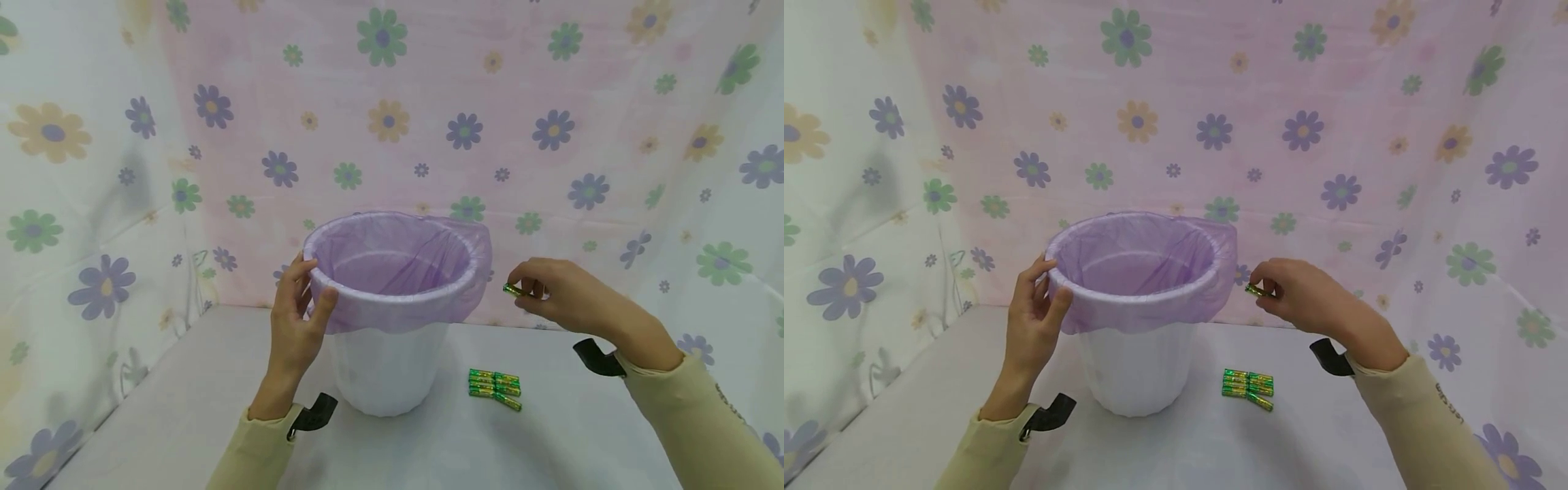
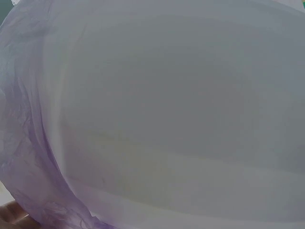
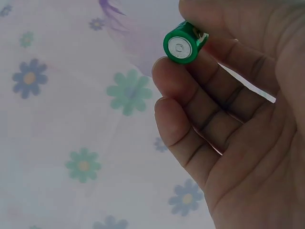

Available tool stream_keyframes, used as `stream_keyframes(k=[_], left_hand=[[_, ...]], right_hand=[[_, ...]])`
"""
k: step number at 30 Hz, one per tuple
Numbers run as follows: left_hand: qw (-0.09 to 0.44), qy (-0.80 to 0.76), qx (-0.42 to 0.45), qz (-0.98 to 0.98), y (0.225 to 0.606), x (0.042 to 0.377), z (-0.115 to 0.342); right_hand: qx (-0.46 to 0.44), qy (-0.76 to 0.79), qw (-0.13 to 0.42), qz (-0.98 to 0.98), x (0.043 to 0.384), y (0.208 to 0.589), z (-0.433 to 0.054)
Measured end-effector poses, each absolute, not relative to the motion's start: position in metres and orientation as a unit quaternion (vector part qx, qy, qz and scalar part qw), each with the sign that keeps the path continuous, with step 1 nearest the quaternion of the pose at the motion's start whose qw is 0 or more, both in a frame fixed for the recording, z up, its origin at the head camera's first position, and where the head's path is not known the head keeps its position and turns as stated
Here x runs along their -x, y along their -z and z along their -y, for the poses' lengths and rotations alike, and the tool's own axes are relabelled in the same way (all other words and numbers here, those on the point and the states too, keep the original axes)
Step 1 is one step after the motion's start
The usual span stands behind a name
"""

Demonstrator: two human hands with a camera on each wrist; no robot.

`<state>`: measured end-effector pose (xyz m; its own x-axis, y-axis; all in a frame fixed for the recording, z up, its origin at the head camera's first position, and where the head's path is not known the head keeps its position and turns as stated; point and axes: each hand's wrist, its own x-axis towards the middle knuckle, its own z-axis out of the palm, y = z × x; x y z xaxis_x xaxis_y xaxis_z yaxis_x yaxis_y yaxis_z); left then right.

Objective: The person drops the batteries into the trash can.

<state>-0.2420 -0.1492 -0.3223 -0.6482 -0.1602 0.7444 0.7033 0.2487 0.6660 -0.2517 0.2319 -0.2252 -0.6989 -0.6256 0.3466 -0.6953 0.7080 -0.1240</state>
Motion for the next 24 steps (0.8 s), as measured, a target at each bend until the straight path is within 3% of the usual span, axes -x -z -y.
stream_keyframes(k=[10, 24], left_hand=[[0.372, 0.578, 0.188, 0.702, 0.323, 0.242, 0.150], [0.371, 0.578, 0.188, 0.702, 0.323, 0.241, 0.149]], right_hand=[[-0.392, -0.108, 0.169, 0.898, 0.256, 0.191, -0.219], [-0.419, -0.107, 0.169, 0.886, 0.265, 0.185, -0.187]])
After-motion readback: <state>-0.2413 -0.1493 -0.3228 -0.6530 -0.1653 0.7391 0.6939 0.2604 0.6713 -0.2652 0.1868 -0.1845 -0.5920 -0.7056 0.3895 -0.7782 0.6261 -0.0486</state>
